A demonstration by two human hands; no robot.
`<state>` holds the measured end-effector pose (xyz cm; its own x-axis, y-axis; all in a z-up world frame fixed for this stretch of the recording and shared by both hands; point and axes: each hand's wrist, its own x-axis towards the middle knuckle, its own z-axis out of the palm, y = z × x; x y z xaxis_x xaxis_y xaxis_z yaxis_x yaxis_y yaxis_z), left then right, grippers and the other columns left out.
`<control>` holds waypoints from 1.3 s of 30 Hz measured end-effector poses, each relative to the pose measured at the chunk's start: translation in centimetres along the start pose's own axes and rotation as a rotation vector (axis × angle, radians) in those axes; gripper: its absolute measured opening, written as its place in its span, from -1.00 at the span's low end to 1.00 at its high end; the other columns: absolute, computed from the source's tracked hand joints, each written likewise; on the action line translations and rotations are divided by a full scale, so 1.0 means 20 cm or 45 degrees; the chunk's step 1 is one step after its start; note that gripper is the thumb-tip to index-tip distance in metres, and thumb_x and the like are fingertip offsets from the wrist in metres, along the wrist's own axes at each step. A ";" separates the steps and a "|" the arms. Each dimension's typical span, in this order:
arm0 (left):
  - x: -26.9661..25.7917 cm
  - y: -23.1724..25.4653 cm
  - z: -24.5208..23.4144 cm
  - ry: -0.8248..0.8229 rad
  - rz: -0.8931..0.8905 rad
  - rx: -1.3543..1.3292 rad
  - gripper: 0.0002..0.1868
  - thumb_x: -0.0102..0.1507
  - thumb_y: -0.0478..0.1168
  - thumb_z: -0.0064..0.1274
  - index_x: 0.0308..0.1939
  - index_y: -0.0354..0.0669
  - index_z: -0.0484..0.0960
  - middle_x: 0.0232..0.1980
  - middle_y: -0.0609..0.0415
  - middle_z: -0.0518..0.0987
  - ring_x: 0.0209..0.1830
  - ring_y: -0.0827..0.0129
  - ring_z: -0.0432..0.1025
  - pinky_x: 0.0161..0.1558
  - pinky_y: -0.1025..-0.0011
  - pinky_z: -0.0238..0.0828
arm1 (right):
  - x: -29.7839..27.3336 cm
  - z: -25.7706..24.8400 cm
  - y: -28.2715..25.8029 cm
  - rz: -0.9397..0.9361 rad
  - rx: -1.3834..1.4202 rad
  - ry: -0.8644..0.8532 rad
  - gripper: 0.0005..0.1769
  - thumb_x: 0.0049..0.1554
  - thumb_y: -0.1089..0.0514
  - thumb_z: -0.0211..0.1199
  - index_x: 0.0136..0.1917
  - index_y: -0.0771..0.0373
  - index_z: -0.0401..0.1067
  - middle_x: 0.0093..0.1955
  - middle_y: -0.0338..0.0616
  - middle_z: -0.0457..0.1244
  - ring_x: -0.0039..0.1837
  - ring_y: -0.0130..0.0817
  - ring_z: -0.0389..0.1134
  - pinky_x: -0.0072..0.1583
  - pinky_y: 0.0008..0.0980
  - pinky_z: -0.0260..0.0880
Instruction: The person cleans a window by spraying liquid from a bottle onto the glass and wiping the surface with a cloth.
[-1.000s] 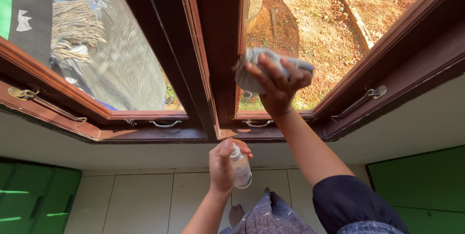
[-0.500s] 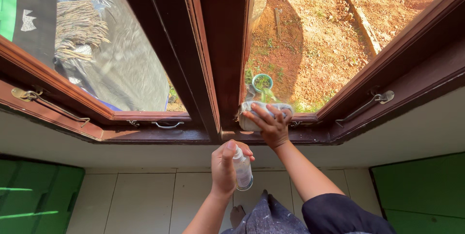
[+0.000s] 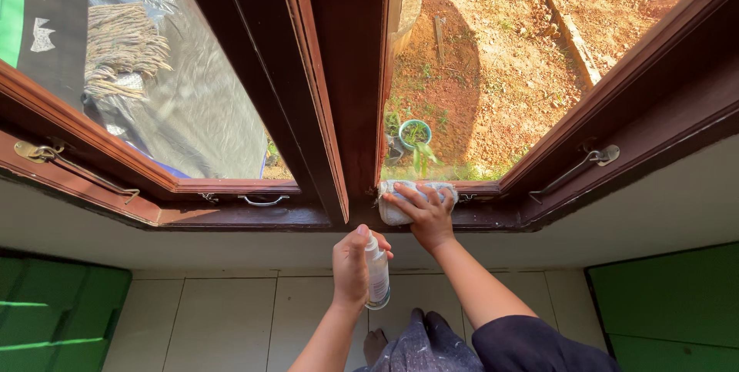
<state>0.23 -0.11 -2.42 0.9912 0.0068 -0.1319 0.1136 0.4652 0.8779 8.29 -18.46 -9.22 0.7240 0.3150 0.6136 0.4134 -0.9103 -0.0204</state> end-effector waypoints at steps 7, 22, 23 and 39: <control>-0.01 -0.03 -0.02 0.009 0.023 -0.005 -0.46 0.31 0.13 -0.02 -0.45 -0.32 0.62 -0.42 -0.01 0.60 -0.47 0.36 0.50 -0.36 0.42 0.42 | 0.00 -0.04 -0.03 0.060 0.071 -0.027 -0.12 -0.15 0.43 0.20 0.30 -0.41 0.47 0.38 -0.62 0.25 0.30 -0.30 0.21 0.32 -0.11 -0.05; -0.05 -0.04 -0.02 -0.015 0.024 -0.022 -0.41 0.29 0.19 -0.02 -0.47 -0.32 0.62 -0.44 -0.02 0.60 -0.45 0.33 0.52 -0.33 0.39 0.42 | 0.30 -0.40 -0.09 -0.018 0.198 0.564 -0.39 -0.04 0.32 0.30 0.24 -0.17 0.55 0.39 -0.48 0.27 0.37 -0.22 0.15 0.41 -0.08 -0.04; -0.05 -0.04 -0.01 -0.020 0.014 -0.025 -0.42 0.27 0.19 -0.01 -0.47 -0.32 0.62 -0.44 -0.02 0.60 -0.45 0.33 0.52 -0.34 0.39 0.42 | 0.36 -0.43 -0.08 -0.019 0.197 0.565 -0.39 -0.04 0.32 0.30 0.24 -0.17 0.55 0.39 -0.48 0.27 0.37 -0.22 0.15 0.41 -0.08 -0.04; -0.02 -0.07 -0.01 -0.006 0.002 0.007 -0.42 0.28 0.16 -0.05 -0.47 -0.33 0.63 -0.44 -0.03 0.61 -0.45 0.33 0.53 -0.33 0.40 0.42 | 0.22 -0.17 0.00 -0.084 -0.071 0.339 -0.46 0.15 0.22 0.18 0.26 -0.39 0.54 0.43 -0.66 0.25 0.37 -0.39 0.14 0.34 -0.17 -0.03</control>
<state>-0.40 -0.58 -3.69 0.9917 0.0035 -0.1283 0.1123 0.4605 0.8805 9.60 -17.96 -3.88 0.5229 0.2996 0.7980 0.4189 -0.9057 0.0655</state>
